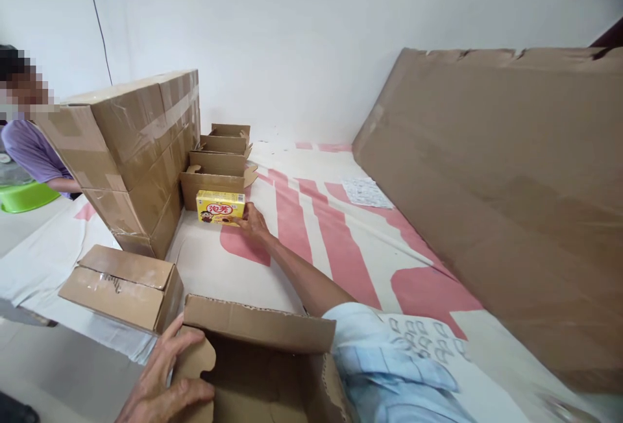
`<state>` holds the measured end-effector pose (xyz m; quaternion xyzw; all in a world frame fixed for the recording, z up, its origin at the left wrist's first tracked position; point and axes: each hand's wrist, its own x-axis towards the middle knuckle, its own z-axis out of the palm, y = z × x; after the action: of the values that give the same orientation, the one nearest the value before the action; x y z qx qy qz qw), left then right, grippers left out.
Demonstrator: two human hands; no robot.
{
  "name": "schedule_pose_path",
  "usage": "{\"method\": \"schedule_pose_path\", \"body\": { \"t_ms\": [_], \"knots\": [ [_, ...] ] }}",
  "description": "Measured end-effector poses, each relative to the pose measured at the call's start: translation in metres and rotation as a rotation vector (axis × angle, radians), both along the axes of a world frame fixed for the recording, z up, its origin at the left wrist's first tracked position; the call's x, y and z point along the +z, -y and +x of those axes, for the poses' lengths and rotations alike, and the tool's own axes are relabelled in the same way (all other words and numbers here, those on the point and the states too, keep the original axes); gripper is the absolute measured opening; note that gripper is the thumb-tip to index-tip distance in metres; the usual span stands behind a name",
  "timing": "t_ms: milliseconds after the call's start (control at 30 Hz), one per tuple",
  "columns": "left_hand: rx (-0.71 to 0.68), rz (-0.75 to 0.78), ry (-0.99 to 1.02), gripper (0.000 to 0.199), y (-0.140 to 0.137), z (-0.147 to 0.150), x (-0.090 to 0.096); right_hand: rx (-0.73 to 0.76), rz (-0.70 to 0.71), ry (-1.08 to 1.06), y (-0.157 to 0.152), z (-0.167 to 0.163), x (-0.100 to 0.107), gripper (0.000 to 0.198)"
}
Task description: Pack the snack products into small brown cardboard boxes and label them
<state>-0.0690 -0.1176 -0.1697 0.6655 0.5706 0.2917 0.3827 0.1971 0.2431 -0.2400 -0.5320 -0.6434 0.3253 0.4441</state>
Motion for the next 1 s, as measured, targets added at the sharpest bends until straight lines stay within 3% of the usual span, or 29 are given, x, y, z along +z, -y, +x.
{"method": "schedule_pose_path", "body": {
  "t_ms": [167,267,367,567,767,900,1000],
  "knots": [
    [-0.151,0.221,-0.099,0.066,0.005,0.005,0.024,-0.037,-0.019,-0.007,-0.005,0.002,0.011,0.05],
    [-0.269,0.313,-0.14,0.059,0.008,0.01,0.043,-0.057,-0.036,-0.023,0.015,0.014,0.014,0.057],
    [-0.298,0.369,-0.144,0.054,0.008,0.013,0.05,-0.063,-0.069,-0.053,0.048,0.034,0.018,0.058],
    [-0.279,0.456,-0.11,0.061,0.007,0.015,0.043,-0.048,-0.104,-0.136,0.151,0.075,0.052,0.049],
    [-0.189,0.473,-0.054,0.093,0.005,0.015,0.031,-0.059,-0.038,-0.269,0.266,0.085,0.094,0.051],
    [-0.107,0.485,0.022,0.11,0.003,0.012,0.015,-0.114,-0.036,-0.324,0.305,0.081,0.103,0.059],
    [-0.085,0.409,0.117,0.113,0.003,0.01,0.005,-0.157,-0.027,-0.377,0.321,0.081,0.102,0.065]
  ]
}}
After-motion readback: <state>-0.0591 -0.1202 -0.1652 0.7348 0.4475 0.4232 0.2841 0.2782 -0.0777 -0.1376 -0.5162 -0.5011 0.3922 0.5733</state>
